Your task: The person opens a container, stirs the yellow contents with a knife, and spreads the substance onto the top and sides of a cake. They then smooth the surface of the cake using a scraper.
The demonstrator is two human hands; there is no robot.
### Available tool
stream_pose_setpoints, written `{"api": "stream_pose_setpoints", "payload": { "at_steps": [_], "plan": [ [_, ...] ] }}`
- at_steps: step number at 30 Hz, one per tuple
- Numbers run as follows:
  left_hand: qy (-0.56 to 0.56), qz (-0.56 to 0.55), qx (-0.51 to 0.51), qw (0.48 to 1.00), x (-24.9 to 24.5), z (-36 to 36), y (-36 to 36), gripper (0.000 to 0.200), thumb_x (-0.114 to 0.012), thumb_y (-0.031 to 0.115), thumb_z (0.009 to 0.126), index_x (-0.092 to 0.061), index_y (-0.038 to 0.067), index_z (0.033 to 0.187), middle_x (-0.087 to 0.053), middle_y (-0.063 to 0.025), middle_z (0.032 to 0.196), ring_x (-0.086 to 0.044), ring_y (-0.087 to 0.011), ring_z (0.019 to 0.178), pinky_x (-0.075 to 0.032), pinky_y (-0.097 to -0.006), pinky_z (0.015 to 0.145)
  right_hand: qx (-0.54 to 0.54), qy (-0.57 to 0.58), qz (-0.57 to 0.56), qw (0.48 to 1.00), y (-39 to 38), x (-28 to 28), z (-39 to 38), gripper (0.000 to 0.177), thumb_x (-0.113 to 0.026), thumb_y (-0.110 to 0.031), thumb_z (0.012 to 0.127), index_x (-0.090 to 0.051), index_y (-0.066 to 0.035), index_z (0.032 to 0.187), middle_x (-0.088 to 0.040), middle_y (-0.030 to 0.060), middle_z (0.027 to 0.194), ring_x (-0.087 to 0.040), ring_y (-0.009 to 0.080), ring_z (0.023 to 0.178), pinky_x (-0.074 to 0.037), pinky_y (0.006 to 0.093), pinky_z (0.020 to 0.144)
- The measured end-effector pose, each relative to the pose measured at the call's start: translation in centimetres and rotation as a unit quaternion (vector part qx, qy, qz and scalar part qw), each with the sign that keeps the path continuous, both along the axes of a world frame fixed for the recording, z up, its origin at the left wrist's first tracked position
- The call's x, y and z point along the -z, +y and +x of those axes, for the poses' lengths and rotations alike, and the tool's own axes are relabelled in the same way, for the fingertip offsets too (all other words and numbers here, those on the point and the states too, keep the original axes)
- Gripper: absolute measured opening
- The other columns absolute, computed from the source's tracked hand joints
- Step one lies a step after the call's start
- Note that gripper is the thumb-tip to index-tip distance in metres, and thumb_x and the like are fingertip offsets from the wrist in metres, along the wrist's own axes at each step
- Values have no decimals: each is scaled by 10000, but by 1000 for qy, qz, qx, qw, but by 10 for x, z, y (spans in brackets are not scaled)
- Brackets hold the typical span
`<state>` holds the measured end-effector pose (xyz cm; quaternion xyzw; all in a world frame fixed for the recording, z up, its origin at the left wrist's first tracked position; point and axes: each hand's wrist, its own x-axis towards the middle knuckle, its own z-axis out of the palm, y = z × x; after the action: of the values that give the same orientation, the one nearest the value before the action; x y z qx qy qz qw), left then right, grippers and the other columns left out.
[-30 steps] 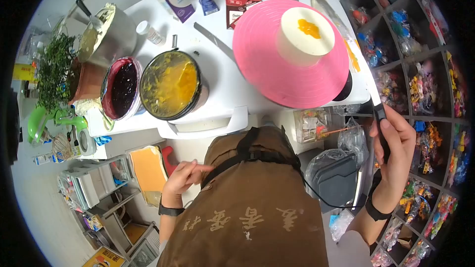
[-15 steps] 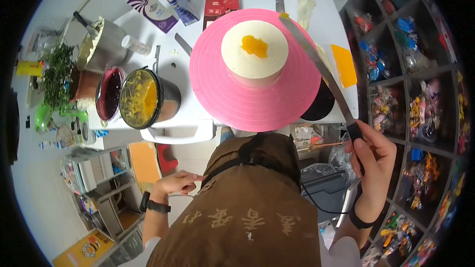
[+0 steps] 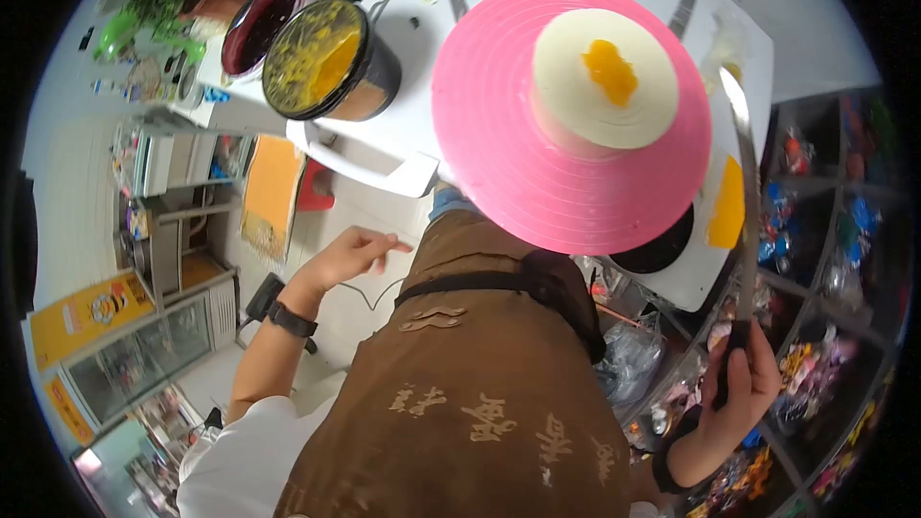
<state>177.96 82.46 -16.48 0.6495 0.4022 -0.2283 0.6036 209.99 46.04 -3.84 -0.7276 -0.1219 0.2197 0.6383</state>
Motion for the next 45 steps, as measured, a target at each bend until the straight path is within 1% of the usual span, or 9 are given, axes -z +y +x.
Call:
{"api": "stream_pose_setpoints", "payload": {
  "at_steps": [3,9,18,22,25,30,37,40,45],
  "plan": [
    [-166,-114,-98,975,4,3,-26,535,-423,503,987,-651,77,1217,-599,-155,1267,-531,-206,1173,-412,-339,954,20,-3,-31,999,5,-2,4,417,-560,-111,908,-520,70,1281,-637,120,825,-431,57,425,-283,164,365],
    [-221,-183,-121,950,35,-4,-57,543,-348,464,1017,-610,57,1264,-291,-137,1531,-251,-288,1422,-227,-386,1151,-11,2,-25,1000,14,-12,13,416,-528,-99,916,-503,81,1290,-626,147,838,-421,59,414,-297,174,346],
    [-149,104,25,983,9,11,-26,504,-402,384,1020,-641,-37,1158,-628,-146,1199,-612,-251,1050,-462,-361,953,-33,15,29,999,14,-2,21,363,-546,-110,933,-548,62,1253,-655,127,850,-428,48,443,-302,164,399],
    [-253,-22,-266,930,-49,92,-21,417,-504,299,992,-594,-65,1173,-664,-113,1012,-630,-175,924,-494,-290,825,-31,-162,-161,973,32,-10,13,263,-550,-34,925,-636,25,1166,-656,84,925,-506,85,604,-368,175,559],
    [-259,123,-237,928,-35,132,-2,376,-522,279,987,-605,-57,1134,-655,-77,958,-605,-126,855,-481,-265,784,-110,-418,-201,879,43,-15,17,256,-569,-20,900,-647,29,1140,-645,87,938,-569,151,755,-437,242,710],
    [-316,210,-270,885,-9,173,43,395,-549,323,969,-639,-40,844,-606,-34,678,-507,-73,603,-410,-245,543,-106,-419,-214,876,45,-25,14,274,-609,-11,860,-649,30,1128,-623,105,915,-567,187,798,-438,283,754],
    [-280,130,-360,880,-4,152,-21,405,-515,406,982,-608,25,885,-542,24,707,-445,-57,614,-366,-227,542,-116,-409,-199,883,49,-23,16,289,-650,-19,830,-665,-7,1118,-589,96,852,-562,181,763,-428,269,700],
    [-199,-188,-35,961,-41,102,-69,311,-600,51,905,-570,-24,1206,-640,-100,1124,-624,-142,997,-502,-252,815,-123,-403,-197,885,50,-21,23,290,-654,-23,825,-668,-14,1115,-583,93,844,-563,183,761,-426,271,695],
    [-221,-254,-230,913,-29,91,-61,406,-546,-16,892,-508,-31,1296,-618,-125,1186,-607,-165,1095,-506,-277,896,-144,-377,-199,893,52,-24,30,288,-653,-32,826,-670,-14,1112,-579,84,835,-563,183,758,-423,273,695]
  ]
}}
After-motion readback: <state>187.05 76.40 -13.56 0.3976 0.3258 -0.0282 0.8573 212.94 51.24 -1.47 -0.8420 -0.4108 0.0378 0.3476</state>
